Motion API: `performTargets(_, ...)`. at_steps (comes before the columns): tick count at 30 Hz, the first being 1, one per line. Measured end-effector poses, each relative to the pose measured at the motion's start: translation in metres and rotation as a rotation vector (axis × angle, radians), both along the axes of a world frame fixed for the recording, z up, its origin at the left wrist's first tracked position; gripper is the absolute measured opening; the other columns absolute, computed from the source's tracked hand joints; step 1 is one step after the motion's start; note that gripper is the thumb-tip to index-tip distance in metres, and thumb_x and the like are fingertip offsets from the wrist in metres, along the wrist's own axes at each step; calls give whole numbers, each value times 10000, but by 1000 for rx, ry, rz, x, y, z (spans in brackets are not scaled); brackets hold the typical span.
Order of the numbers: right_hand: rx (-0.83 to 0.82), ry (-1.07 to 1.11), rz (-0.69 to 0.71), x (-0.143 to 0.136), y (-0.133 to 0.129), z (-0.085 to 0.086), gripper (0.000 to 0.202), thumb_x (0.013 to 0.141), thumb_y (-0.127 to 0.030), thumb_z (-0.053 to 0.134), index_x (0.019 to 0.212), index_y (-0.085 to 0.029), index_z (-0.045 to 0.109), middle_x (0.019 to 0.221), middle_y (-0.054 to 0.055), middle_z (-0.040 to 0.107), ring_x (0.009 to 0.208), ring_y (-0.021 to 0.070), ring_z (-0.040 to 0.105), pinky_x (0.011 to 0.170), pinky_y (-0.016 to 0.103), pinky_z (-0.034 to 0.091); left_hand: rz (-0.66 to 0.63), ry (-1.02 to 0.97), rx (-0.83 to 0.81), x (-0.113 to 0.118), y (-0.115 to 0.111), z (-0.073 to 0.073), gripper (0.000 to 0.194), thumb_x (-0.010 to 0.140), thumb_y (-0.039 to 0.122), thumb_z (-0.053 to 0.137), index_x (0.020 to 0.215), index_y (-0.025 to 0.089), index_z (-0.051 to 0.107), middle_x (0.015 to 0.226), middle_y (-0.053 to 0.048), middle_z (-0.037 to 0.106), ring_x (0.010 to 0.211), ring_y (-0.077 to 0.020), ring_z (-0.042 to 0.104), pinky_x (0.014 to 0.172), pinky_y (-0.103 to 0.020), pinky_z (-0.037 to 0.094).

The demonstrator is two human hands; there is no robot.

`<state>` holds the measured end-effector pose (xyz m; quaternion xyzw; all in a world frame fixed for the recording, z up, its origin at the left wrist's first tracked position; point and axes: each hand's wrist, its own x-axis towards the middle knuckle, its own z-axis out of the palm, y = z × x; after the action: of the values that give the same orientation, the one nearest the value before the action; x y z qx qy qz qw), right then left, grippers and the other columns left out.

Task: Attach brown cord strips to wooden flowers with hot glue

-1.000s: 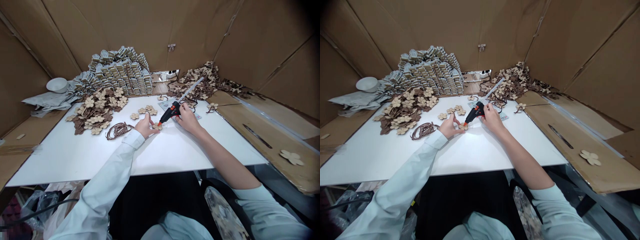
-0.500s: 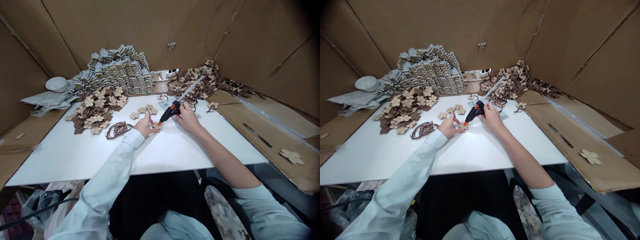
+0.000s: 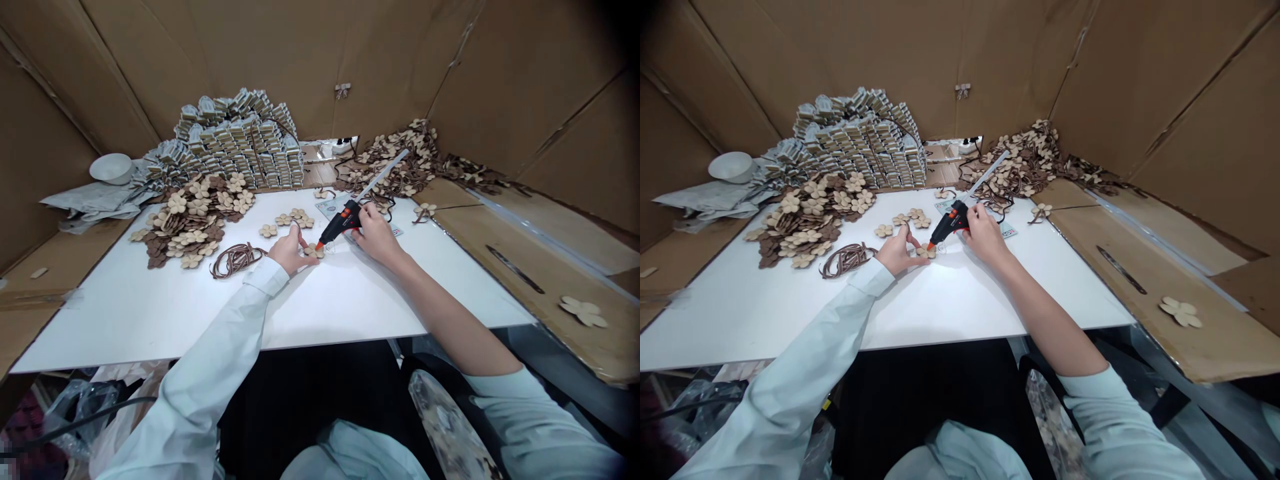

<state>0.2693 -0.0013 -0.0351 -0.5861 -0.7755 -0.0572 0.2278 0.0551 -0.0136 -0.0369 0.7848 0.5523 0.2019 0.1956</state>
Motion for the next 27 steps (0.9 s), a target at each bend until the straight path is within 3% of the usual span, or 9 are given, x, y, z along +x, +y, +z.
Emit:
performTargets(7, 22, -29, -7, -2, -2, 1, 316, 722, -218, 449, 1026, -133, 459, 1023, 132, 429, 826, 255, 491, 745, 390, 406, -13, -2, 7, -1, 1, -2, 549, 503, 503, 678, 832, 214, 346, 896, -16, 630, 664, -163, 571, 581, -267, 383)
performTargets(12, 52, -52, 0, -4, -9, 12, 300, 726, -195, 433, 1015, -121, 463, 1037, 155, 431, 858, 270, 476, 764, 402, 379, -20, -12, 9, -1, 0, -1, 537, 509, 503, 672, 817, 215, 341, 890, -14, 631, 646, -164, 562, 567, -270, 373)
performTargets(16, 111, 52, -120, 13, -3, 16, 347, 719, -255, 459, 1034, -112, 446, 1043, 166, 423, 885, 285, 466, 754, 412, 374, -2, 3, 8, 0, -1, 1, 514, 515, 481, 674, 813, 216, 349, 878, -12, 625, 676, -170, 564, 592, -273, 378)
performTargets(22, 244, 271, -341, 65, 27, -6, 444, 682, -437, 506, 993, -125, 451, 994, 154, 425, 892, 282, 461, 769, 442, 367, 8, 10, 14, -2, -1, 0, 487, 533, 435, 664, 839, 220, 351, 893, -5, 607, 666, -159, 549, 616, -279, 374)
performTargets(27, 169, 330, -373, 82, 39, -27, 368, 648, -379, 547, 892, -109, 489, 909, 143, 461, 879, 272, 453, 793, 445, 362, -3, 15, 55, -2, 0, -1, 535, 488, 454, 680, 833, 217, 346, 933, -12, 557, 690, -147, 519, 602, -269, 361)
